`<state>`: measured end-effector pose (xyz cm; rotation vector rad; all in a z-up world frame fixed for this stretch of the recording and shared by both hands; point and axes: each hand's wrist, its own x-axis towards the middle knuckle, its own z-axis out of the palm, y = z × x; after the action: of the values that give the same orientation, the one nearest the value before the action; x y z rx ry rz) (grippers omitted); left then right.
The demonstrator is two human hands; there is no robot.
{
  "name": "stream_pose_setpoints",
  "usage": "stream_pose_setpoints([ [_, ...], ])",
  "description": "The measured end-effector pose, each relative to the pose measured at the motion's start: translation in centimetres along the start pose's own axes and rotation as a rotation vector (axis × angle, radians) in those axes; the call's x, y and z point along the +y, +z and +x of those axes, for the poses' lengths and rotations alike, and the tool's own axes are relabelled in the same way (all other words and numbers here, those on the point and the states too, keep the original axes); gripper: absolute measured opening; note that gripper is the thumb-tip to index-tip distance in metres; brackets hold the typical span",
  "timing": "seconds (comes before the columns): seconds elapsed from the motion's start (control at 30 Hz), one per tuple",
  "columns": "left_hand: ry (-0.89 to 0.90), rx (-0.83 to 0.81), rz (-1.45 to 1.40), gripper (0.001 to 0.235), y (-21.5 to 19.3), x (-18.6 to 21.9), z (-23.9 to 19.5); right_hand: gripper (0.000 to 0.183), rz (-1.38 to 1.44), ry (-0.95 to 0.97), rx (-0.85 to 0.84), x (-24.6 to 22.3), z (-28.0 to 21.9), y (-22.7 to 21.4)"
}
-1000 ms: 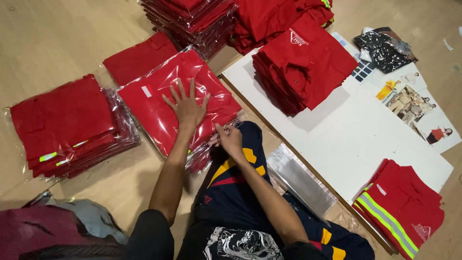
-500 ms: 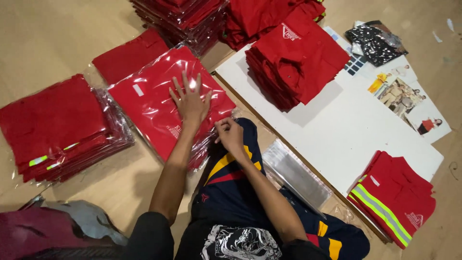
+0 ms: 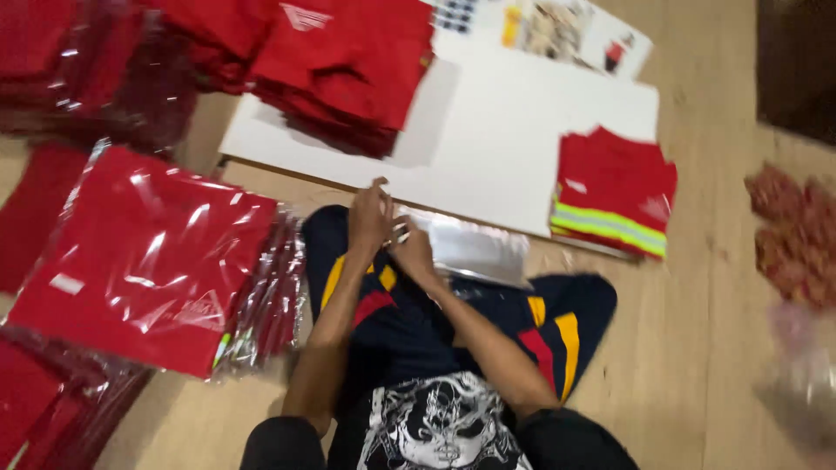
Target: A person is packing folded red shirts into clear plastic bags while sitting on the floor.
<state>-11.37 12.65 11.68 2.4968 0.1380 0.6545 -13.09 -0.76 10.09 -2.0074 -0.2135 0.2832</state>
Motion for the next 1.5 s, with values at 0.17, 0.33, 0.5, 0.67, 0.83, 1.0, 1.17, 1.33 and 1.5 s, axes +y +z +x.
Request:
stream_pose_setpoints([
  [0.17,-0.004,-0.631,-0.035,0.024,14.3,-3.2,-5.9,0.021,-0.532,0.116,0.056,13.9,0.4,-8.5],
  [0.33,0.043,-0.951,-0.015,0.033,13.8,-0.8,-8.1,0.028,-0.556,-0.001,-0.16,13.8,-4.3,-14.3],
  [0.5,0.01,-1.061,-0.191,0.018,9.9,1.6,-6.8,0.036,-0.478,-0.004,-0.185,16.3,-5.8,-14.2],
  [0.67,-0.011,-1.087,-0.202,0.012,10.9,0.3,-7.6,0.017,-0.452,-0.199,-0.049,15.4,-5.8,-14.1],
  [0.83,-0.011,-0.847,-0.397,0.019,12.8,-1.0,-7.4,0.006,-0.398,-0.219,0.044,13.3,-5.0,-15.3],
  [1.0,0.077,-0.792,-0.443,0.031,10.1,1.8,-5.3,0.015,-0.432,-0.154,0.001,11.6,-4.7,-16.7],
  [1.17,0.051,-0.963,-0.358,0.03,8.9,3.4,-3.9,0.014,-0.585,-0.062,-0.205,10.0,-4.5,-18.2],
  [1.33,0.073,-0.984,-0.359,0.046,7.6,4.8,-2.6,0.028,-0.583,-0.072,-0.266,10.2,-4.2,-18.2],
  [1.5,0.107,-0.923,-0.386,0.052,7.0,6.6,-1.8,0.057,-0.586,-0.094,-0.214,8.1,-3.6,-19.3],
])
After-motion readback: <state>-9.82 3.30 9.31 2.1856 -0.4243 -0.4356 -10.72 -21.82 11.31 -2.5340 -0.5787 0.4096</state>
